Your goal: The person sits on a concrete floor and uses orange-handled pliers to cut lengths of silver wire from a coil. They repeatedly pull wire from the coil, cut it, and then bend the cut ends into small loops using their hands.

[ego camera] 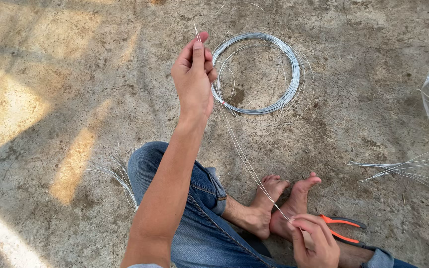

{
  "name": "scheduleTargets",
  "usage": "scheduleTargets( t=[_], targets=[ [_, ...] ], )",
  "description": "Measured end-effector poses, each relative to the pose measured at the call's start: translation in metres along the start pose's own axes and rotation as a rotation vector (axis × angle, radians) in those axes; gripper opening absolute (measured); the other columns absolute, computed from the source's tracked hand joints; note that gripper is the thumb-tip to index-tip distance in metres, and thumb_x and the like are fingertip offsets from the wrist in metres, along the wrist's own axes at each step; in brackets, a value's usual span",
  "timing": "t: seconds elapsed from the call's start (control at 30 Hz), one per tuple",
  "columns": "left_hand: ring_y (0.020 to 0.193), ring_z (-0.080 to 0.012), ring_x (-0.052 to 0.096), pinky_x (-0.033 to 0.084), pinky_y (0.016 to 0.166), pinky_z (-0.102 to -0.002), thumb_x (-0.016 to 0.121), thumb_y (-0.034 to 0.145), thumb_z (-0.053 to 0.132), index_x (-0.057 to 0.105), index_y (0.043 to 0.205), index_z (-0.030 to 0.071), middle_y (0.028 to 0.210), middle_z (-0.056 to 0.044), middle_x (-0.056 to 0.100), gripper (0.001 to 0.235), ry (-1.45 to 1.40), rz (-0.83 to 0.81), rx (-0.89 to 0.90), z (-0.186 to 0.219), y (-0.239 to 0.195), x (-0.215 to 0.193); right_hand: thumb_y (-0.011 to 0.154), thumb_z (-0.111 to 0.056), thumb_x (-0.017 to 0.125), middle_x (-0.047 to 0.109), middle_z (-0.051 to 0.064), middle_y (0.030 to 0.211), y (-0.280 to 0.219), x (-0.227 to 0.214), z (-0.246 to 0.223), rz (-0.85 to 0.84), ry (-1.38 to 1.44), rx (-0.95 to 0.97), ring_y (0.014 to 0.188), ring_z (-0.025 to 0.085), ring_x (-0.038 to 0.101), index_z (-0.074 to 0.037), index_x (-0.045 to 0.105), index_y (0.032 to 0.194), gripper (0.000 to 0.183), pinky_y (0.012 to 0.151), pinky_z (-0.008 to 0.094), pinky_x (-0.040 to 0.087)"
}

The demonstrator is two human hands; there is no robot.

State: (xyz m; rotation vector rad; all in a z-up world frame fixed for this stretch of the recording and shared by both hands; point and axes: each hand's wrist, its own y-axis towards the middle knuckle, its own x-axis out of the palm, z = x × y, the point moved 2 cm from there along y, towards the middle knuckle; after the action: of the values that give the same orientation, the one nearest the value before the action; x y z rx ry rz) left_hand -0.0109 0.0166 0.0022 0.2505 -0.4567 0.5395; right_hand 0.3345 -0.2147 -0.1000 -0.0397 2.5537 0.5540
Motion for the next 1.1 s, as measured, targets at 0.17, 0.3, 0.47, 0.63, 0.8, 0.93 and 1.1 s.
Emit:
scheduleTargets(
  t=[0.17,0.3,0.47,0.63,0.8,0.93,1.1],
  targets=[
    [0.054,-0.0012,0.046,0.041,0.043,-0.019,0.051,0.109,0.014,0.066,0.132,-0.002,0.075,0.003,0.057,0.032,0.427,-0.017,0.169,0.013,-0.01,0.011,0.082,-0.001,0.077,0.071,0.008,0.098,0.005,-0.002,-0.006,0.01,-0.016,-0.125,0.087,0.021,0.073,-0.006,0.067,0.097,0.019,0.078,0.03,0.058],
    [0.05,-0.0019,0.044,0.039,0.04,-0.019,0.046,0.109,0.015,0.065,0.125,-0.002,0.073,0.002,0.059,0.031,0.393,-0.005,0.123,0.015,-0.006,0.01,0.076,0.002,0.078,0.071,0.009,0.095,0.002,-0.005,-0.004,-0.034,-0.036,-0.158,0.083,0.021,0.071,-0.007,0.07,0.093,0.021,0.073,0.03,0.056],
    [0.056,-0.0019,0.043,0.038,0.046,-0.019,0.045,0.112,0.013,0.064,0.126,-0.002,0.076,0.0,0.058,0.028,0.052,-0.057,-0.025,0.009,0.003,0.002,0.076,-0.003,0.081,0.07,0.006,0.094,-0.011,-0.002,0.014,-0.121,0.275,-0.12,0.083,0.015,0.072,-0.009,0.071,0.092,0.019,0.071,0.026,0.057],
    [0.065,-0.0067,0.057,0.056,0.063,-0.026,0.043,0.11,0.009,0.06,0.122,-0.003,0.084,-0.006,0.066,0.024,-0.26,-0.05,-0.198,0.008,0.007,-0.001,0.095,-0.007,0.07,0.066,0.012,0.1,-0.03,-0.001,0.039,-0.316,0.763,0.067,0.084,0.018,0.07,-0.003,0.067,0.099,0.007,0.076,0.033,0.059],
    [0.082,-0.0152,0.071,0.066,0.094,-0.043,0.044,0.111,0.004,0.056,0.12,-0.003,0.099,-0.013,0.071,0.017,-0.439,-0.174,-0.265,0.018,0.005,-0.002,0.104,-0.015,0.065,0.062,0.013,0.095,-0.036,0.017,0.054,-0.355,1.505,0.156,0.084,0.022,0.058,-0.001,0.06,0.106,0.014,0.074,0.039,0.048],
    [0.092,-0.0206,0.076,0.064,0.095,-0.045,0.045,0.107,0.008,0.057,0.121,-0.003,0.106,-0.015,0.073,0.02,-0.383,-0.18,-0.31,0.028,0.001,-0.001,0.106,-0.016,0.062,0.058,0.006,0.093,-0.043,0.012,0.059,-0.332,1.841,0.377,0.083,0.019,0.052,-0.005,0.061,0.106,0.012,0.074,0.037,0.038],
    [0.096,-0.0228,0.077,0.065,0.095,-0.045,0.048,0.105,0.008,0.06,0.122,-0.004,0.107,-0.017,0.074,0.024,-0.306,-0.194,-0.276,0.033,-0.002,0.003,0.106,-0.018,0.062,0.059,0.002,0.092,-0.049,0.011,0.067,-0.377,1.971,0.493,0.085,0.016,0.052,-0.009,0.063,0.106,0.009,0.074,0.032,0.037]
  ],
)
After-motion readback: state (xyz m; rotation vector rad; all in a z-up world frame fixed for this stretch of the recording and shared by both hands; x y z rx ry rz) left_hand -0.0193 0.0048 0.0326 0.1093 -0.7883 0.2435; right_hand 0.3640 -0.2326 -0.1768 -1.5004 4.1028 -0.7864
